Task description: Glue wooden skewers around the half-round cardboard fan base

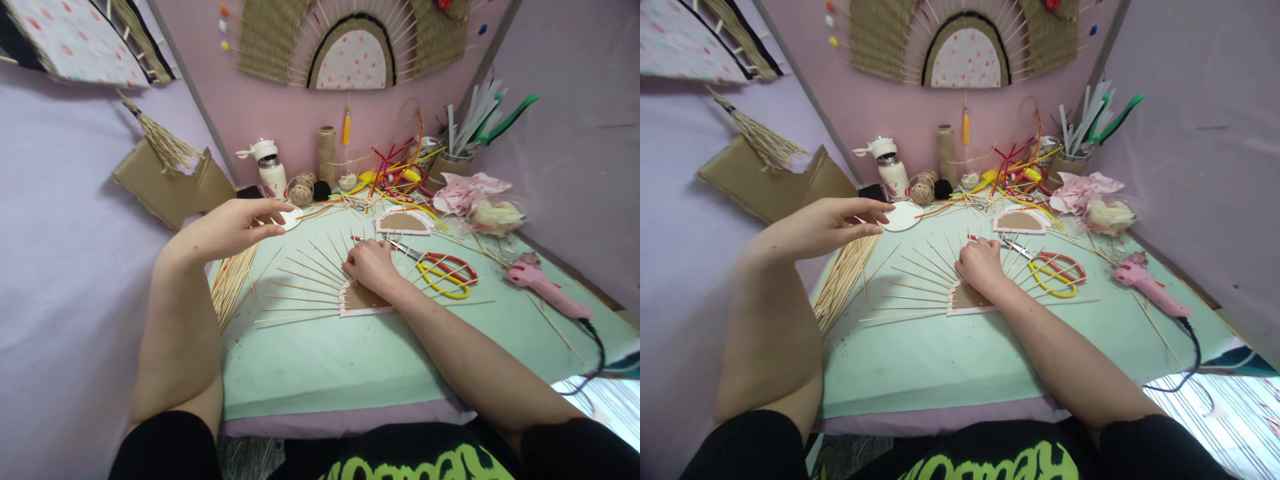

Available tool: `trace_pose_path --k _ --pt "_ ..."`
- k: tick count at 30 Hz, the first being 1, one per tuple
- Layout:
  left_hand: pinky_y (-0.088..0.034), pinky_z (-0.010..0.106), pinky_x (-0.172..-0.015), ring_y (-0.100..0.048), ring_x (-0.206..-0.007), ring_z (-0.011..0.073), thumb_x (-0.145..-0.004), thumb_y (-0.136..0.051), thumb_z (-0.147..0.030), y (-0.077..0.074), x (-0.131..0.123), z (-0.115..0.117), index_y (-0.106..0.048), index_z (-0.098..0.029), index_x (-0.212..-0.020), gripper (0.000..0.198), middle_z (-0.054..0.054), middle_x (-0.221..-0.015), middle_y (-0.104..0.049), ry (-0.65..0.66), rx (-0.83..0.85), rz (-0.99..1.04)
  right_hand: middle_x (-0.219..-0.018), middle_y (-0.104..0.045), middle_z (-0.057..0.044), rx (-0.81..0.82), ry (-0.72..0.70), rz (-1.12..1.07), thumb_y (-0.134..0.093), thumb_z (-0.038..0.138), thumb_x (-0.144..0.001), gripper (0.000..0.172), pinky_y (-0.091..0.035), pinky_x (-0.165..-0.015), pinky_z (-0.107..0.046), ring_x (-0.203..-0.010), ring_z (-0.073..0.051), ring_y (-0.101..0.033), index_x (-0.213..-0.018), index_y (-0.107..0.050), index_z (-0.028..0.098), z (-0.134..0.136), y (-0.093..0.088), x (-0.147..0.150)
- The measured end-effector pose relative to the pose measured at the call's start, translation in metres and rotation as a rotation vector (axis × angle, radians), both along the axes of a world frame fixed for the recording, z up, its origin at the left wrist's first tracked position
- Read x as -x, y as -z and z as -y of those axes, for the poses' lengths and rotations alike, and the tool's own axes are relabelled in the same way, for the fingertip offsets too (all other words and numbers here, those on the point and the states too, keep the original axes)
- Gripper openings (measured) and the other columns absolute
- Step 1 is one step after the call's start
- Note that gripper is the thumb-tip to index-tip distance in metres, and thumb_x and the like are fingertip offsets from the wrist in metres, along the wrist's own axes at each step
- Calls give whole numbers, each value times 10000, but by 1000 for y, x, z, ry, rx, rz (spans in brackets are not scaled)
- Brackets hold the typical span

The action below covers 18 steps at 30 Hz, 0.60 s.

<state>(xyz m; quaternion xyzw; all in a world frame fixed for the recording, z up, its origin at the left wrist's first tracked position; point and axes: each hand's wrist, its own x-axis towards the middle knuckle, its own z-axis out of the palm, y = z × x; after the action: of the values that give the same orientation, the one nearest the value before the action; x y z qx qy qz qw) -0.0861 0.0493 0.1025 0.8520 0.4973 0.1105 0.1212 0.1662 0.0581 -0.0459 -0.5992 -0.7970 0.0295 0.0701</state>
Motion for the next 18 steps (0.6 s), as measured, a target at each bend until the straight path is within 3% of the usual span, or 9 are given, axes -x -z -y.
trace_pose_path --k 18 --pt "-486 300 -852 -647 -952 199 -882 -507 -560 -1 0 1 -596 -267 -1300 518 42 -1104 -713 -7 8 0 -803 -722 -99 43 40 -29 -506 225 -802 245 -239 -770 -369 -923 -247 -534 -723 -736 189 -2 -4 0"
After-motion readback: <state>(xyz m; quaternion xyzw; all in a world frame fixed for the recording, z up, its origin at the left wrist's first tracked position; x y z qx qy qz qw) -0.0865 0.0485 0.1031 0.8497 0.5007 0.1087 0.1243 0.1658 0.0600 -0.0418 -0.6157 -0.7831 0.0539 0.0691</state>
